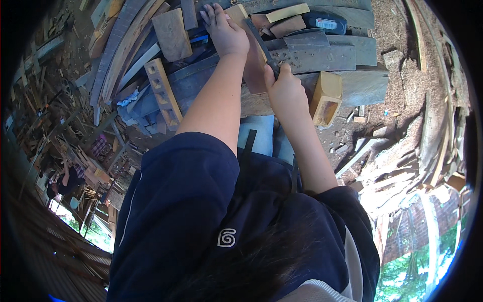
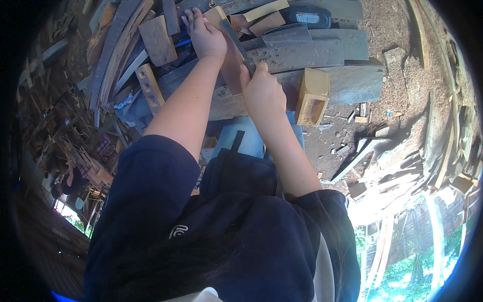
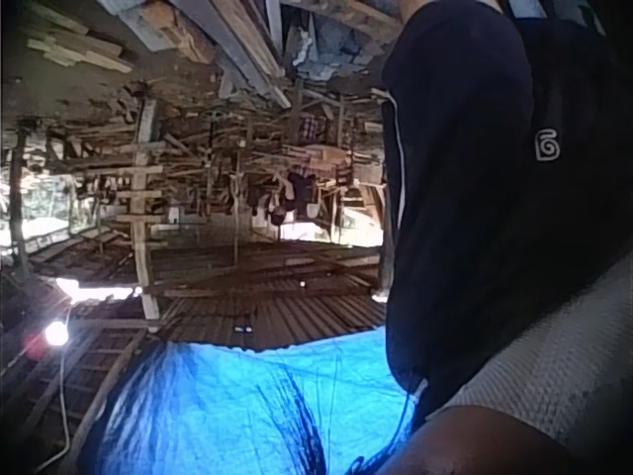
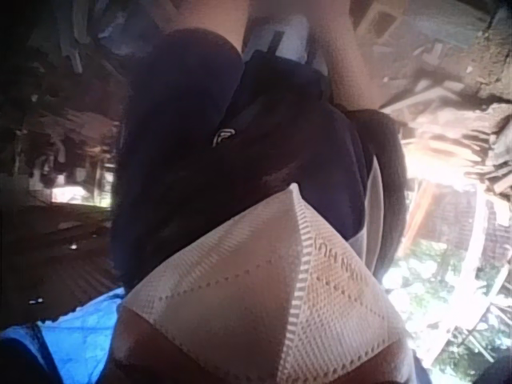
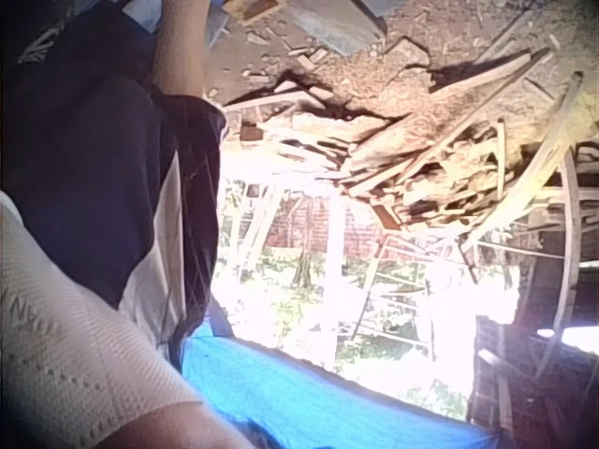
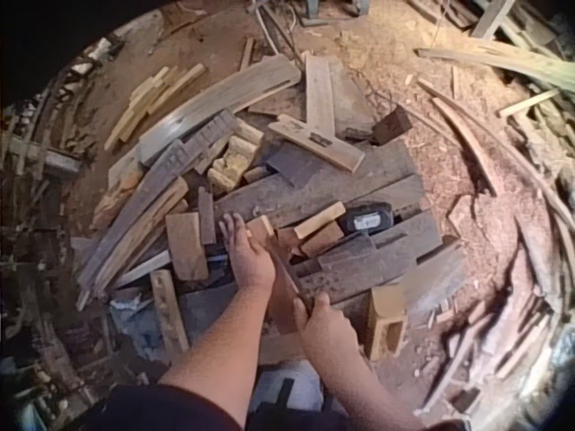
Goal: The person holds a wooden block and carves its surface and edges using a hand tool.
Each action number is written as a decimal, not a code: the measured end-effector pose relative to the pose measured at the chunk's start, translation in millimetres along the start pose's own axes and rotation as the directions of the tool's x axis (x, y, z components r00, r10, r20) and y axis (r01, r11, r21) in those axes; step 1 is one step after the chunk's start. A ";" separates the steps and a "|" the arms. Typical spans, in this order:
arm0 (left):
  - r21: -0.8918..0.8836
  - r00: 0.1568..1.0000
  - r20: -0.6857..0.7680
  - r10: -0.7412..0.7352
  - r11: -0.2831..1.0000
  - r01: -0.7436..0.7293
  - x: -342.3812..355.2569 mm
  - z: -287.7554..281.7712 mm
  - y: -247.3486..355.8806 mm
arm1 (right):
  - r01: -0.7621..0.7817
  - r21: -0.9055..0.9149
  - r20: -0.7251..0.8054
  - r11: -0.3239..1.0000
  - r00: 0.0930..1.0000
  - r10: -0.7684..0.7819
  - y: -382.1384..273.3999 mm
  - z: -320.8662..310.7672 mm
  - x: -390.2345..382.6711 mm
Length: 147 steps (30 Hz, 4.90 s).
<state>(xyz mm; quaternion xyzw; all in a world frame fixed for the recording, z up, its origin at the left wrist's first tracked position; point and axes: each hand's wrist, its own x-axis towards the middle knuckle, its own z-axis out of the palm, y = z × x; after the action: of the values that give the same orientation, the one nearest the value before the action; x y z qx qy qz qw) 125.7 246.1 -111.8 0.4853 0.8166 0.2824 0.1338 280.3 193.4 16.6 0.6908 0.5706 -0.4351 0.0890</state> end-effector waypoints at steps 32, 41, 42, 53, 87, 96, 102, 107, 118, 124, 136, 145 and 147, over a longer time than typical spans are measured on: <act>0.000 1.000 0.029 -0.007 1.000 0.007 6.0 -6.7 10.2 | 0.335 0.449 -0.746 -0.828 0.650 -0.142 -53.5 -134.2 -129.8; -0.018 0.997 0.067 -0.027 0.999 0.028 1.9 -6.4 16.1 | 0.288 0.516 -0.818 -0.807 0.444 -0.365 -16.7 -143.5 -124.2; -0.012 0.997 0.066 -0.032 0.999 0.033 3.0 -6.5 16.3 | 0.291 0.512 -0.824 -0.808 0.433 -0.366 -14.2 -144.2 -123.4; 0.071 0.998 0.057 -0.034 0.997 0.029 3.2 -15.4 8.7 | 0.076 0.696 -0.518 -0.714 0.741 -0.427 -3.2 -157.2 -123.5; 0.330 0.971 0.131 -0.201 0.932 0.149 12.9 -19.8 34.4 | -0.155 0.670 0.289 0.726 0.955 -0.063 30.9 -26.7 13.5; 0.341 0.966 0.165 -0.199 0.931 0.133 12.2 -16.7 41.1 | 0.016 0.425 0.226 0.905 0.966 -0.123 42.0 -13.7 17.0; 0.266 0.995 0.097 -0.023 0.964 -0.004 12.0 -12.5 17.4 | 0.033 0.354 0.216 0.935 0.970 -0.116 39.8 -20.0 5.2; 0.225 0.987 0.137 -0.081 0.973 0.049 10.9 -10.0 22.7 | 0.044 0.294 0.188 0.955 0.977 -0.104 45.9 -16.3 -4.7; 0.219 0.995 0.099 -0.007 0.976 -0.015 9.6 -8.4 13.3 | 0.105 0.184 0.032 0.977 0.993 -0.113 29.4 9.7 -8.3; 0.233 0.995 0.101 -0.003 0.972 -0.021 11.8 -8.6 14.5 | 0.144 0.166 0.002 0.976 0.989 -0.146 -13.3 -2.1 43.1; 0.222 0.993 0.115 -0.019 0.975 -0.007 9.5 -10.3 20.0 | 0.098 0.194 0.072 0.976 0.991 -0.114 19.7 -6.5 -2.2; 0.216 0.992 0.125 -0.012 0.976 -0.015 10.9 -9.9 17.9 | 0.099 0.106 0.082 0.989 0.991 -0.108 24.4 -4.7 2.0; 0.219 0.989 0.144 -0.022 0.976 -0.010 10.0 -11.6 18.4 | 0.104 0.094 0.074 0.990 0.991 -0.112 24.9 -3.7 0.1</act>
<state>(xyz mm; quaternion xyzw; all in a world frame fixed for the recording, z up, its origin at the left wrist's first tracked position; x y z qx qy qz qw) 128.3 257.8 -91.0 0.5140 0.8322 0.1542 0.1394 303.8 187.5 9.5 0.6443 0.5831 -0.4915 0.0568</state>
